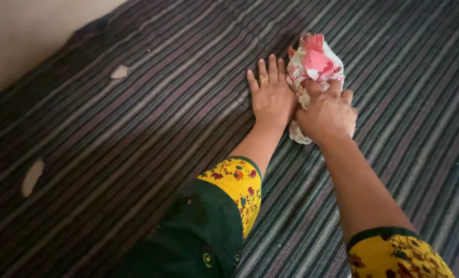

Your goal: The person wipes a striped fabric surface with a pink and white cloth, moving back and forth across the area while keeping one hand on the surface for stability.

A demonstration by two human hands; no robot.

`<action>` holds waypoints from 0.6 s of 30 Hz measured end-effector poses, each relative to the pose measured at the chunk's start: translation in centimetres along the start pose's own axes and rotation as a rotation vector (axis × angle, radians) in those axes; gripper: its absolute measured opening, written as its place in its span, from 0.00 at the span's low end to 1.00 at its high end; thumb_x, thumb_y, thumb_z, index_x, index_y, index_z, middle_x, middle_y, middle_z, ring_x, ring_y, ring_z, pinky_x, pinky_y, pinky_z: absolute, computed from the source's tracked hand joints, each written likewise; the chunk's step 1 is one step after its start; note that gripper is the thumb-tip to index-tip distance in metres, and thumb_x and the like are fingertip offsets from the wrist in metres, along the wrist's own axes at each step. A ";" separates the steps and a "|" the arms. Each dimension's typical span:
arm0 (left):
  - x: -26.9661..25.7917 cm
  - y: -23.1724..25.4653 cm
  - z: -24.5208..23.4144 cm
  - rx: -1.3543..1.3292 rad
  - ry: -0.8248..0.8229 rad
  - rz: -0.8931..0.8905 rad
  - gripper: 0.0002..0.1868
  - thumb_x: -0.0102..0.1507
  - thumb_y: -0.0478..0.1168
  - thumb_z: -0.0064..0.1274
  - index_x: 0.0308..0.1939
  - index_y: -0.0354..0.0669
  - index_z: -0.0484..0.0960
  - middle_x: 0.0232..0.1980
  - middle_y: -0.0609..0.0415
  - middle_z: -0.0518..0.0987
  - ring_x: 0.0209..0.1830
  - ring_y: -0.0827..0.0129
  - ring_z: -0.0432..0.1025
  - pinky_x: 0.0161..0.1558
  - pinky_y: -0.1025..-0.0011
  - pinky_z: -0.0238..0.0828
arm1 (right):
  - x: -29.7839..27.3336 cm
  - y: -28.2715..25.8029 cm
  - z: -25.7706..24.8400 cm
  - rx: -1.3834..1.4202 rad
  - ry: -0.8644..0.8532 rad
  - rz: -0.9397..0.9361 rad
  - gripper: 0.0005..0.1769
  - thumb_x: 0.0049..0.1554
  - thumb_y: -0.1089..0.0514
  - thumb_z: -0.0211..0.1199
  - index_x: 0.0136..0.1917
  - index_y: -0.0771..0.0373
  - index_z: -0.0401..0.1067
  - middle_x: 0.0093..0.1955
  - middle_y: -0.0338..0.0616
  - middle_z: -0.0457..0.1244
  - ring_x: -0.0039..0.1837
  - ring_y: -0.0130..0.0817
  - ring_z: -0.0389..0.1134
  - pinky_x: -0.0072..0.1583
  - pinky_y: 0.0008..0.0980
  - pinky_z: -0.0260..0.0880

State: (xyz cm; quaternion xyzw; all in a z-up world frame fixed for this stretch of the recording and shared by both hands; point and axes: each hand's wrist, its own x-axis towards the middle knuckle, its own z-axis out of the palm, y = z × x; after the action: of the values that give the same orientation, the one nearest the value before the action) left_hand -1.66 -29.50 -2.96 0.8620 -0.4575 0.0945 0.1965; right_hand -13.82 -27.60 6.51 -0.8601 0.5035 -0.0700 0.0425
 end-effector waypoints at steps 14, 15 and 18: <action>-8.8 0.8 -2.8 0.001 -0.078 0.279 0.33 0.70 0.50 0.30 0.78 0.41 0.60 0.82 0.44 0.54 0.83 0.50 0.44 0.78 0.46 0.33 | -5.4 2.0 -0.6 -0.021 -0.112 0.115 0.31 0.52 0.49 0.63 0.70 0.37 0.67 0.74 0.52 0.54 0.70 0.63 0.59 0.61 0.56 0.71; -10.4 1.3 -3.2 -0.041 -0.109 0.292 0.33 0.70 0.51 0.31 0.77 0.41 0.60 0.82 0.45 0.54 0.83 0.50 0.43 0.78 0.45 0.33 | -7.0 2.6 -0.8 -0.024 -0.098 0.118 0.29 0.55 0.45 0.62 0.69 0.38 0.67 0.74 0.53 0.54 0.69 0.64 0.59 0.60 0.56 0.72; -15.6 3.0 -5.2 -0.118 -0.135 0.342 0.35 0.68 0.52 0.33 0.77 0.40 0.60 0.82 0.47 0.54 0.83 0.52 0.43 0.77 0.43 0.31 | -11.6 4.2 -2.2 -0.038 -0.121 0.163 0.28 0.55 0.39 0.63 0.69 0.36 0.66 0.71 0.52 0.54 0.69 0.61 0.60 0.59 0.56 0.72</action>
State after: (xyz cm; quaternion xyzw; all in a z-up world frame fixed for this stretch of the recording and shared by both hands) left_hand -12.82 -17.10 -2.88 0.7631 -0.6144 0.0414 0.1964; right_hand -23.44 -19.54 7.14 -0.8196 0.5695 -0.0049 0.0621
